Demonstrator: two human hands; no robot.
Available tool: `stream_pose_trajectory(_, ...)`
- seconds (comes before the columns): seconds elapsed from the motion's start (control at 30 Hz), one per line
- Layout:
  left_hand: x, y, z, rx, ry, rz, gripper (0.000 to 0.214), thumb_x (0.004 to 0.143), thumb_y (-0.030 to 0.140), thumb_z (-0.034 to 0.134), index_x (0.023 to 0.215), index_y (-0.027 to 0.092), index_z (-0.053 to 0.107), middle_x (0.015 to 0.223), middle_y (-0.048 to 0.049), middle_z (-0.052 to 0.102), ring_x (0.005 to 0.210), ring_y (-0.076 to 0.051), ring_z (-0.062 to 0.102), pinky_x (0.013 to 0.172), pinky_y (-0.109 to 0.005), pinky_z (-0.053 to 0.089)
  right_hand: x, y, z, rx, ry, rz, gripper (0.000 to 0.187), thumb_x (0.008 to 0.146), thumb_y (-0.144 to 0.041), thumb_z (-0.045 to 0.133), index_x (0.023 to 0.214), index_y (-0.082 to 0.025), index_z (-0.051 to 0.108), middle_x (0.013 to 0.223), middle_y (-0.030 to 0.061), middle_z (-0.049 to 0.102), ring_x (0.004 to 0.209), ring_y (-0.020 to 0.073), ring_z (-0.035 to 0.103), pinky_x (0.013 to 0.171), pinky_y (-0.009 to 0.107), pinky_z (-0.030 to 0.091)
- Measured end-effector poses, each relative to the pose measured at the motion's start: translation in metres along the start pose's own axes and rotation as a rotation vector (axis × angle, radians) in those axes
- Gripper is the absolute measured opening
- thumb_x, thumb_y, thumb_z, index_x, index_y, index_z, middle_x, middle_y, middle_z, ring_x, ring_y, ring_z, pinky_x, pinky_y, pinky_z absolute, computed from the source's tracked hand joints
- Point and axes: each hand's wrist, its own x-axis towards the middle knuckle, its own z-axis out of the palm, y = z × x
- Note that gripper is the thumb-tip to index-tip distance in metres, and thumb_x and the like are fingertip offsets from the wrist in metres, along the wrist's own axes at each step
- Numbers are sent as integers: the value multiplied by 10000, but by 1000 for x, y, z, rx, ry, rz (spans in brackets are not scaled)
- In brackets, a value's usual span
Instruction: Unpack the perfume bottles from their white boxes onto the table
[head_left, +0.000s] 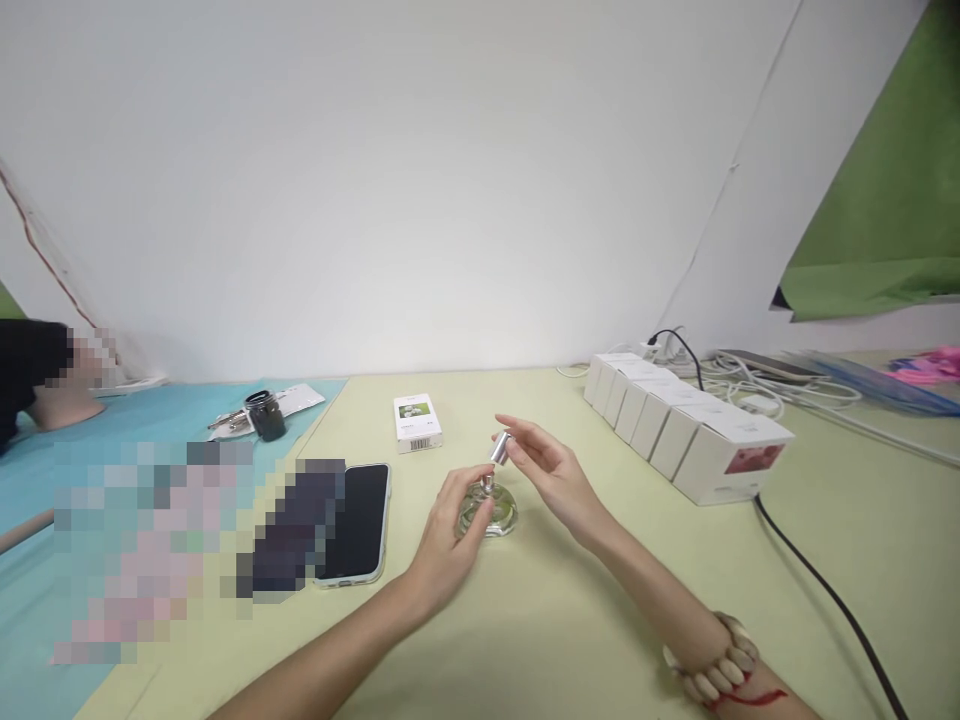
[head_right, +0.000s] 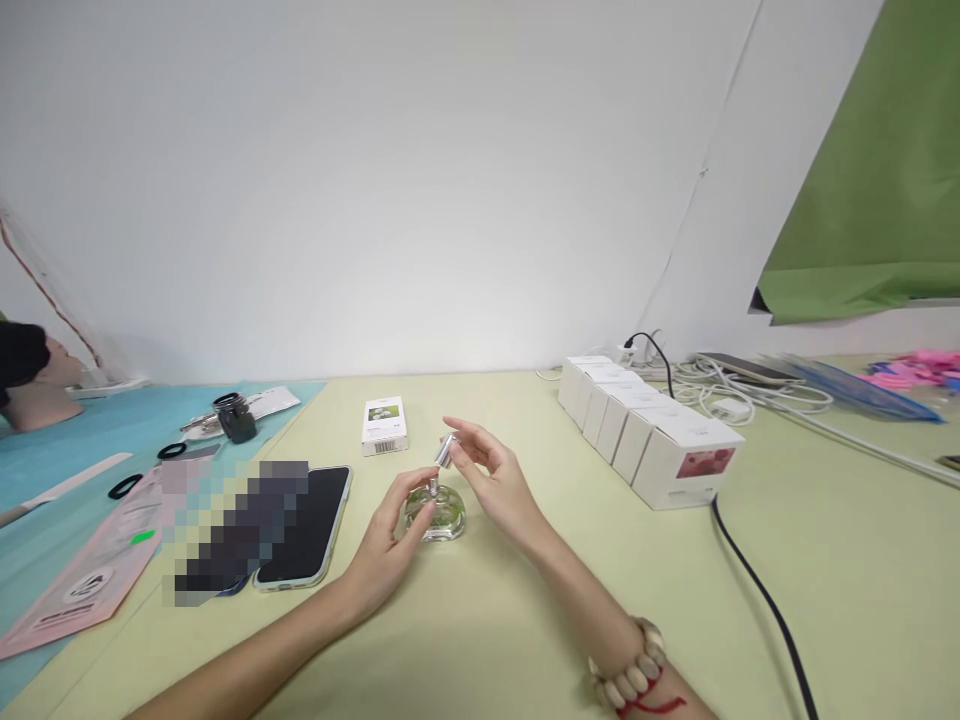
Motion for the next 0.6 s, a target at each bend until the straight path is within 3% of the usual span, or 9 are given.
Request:
stream_pose_trajectory(0.27,-6,-3,4,-31,62,-110,388,866,312,480,1229,268,351,1238,-64,456,1183,-182,421,1005,-357,320,-1,1,2,-16,55,22,319,806,-443,527,1027,-224,598,1017,59,618,840,160,584,797,318,477)
stream_pose_trajectory(0.6,-4,4,2,22,33,-53,251,881,294,442,1123,228,457,1125,-60,504,1102,-182,464,969,-343,349,-2,2,4,-140,-17,-21,270,731,-390,619,943,-228,658,962,44,641,896,182,584,847,358,447)
